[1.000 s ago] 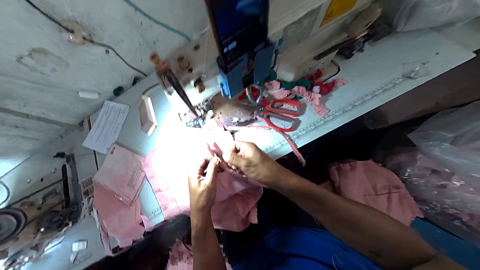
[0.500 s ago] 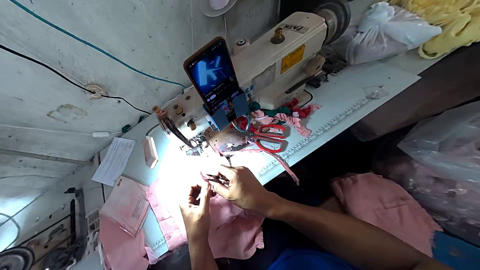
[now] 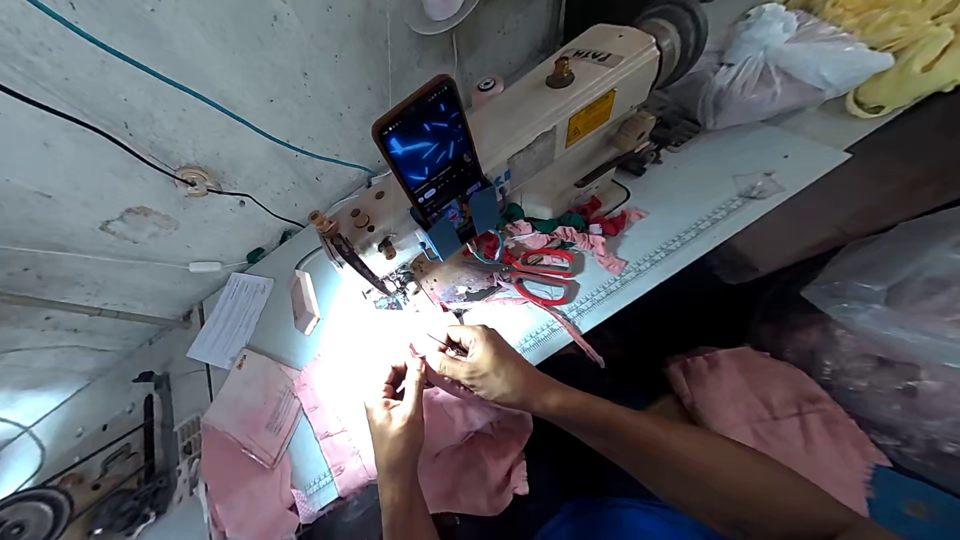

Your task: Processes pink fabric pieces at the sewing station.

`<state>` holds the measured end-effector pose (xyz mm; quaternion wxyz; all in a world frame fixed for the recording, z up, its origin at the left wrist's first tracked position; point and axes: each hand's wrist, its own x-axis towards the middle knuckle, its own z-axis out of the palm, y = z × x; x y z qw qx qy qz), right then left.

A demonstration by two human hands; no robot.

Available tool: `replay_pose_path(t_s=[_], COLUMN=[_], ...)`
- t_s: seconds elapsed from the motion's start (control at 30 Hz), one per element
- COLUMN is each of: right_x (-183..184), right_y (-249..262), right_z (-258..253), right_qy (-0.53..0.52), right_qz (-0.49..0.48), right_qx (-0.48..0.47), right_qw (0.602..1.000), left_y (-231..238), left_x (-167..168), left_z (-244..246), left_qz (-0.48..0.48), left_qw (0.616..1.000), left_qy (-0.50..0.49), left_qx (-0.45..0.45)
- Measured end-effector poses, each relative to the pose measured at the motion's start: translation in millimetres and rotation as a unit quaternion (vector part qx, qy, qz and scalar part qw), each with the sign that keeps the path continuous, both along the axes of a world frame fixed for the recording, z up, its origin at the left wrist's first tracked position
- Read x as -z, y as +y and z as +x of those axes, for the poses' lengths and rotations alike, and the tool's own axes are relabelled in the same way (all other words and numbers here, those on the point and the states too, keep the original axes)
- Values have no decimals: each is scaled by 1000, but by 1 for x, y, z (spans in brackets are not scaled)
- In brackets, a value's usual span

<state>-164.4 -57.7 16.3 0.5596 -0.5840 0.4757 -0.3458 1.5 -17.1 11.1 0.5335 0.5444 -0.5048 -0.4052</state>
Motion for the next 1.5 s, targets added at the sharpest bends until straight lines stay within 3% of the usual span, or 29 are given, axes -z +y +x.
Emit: replay_pose_path(t_s=[0.17,0.27,0.3,0.37,0.43,0.67,0.77,0.9,1.03,1.17,1.3,1.5], right_x=[6,8,6,-1,-2,8,5,4,8,-2,-13,-7], right_y=[9,12,12,6,4,9,12,11,3,25,38,27], right_z=[4,6,6,7,10,9,12,12,9,2,-6,-8], right_qy=[153,180,157,25,-75,99,126,112,-14,37,-84,-23], right_qz=[-195,-271,-241,-83,42,-166,-184,-130,9,-69,33,32], right_qx=[50,51,48,38,41,51,64,79,51,62,-13,-6], right_qw=[967,944,957,996,995,980,973,982,999,995,996,999], left_y=[1,2,2,1,2,-2,-1,2,0,-4,-6,-5], left_x=[2,1,1,-1,2,2,-1,-8,-5,-2,-3,-6], left_z=[-1,0,0,-3,-5,3,0,-8,-6,-5,-6,-7], left_qz=[-3,1,-8,-32,-33,-28,-29,-24,-9,-3,3,-11], left_qw=[1000,998,998,998,999,999,997,987,994,999,999,1000], left_qy=[-14,-55,-61,-46,-18,-42,-73,-151,-106,-39,-27,-15], left_qx=[8,7,11,18,8,16,-23,-58,-37,-30,-33,-17])
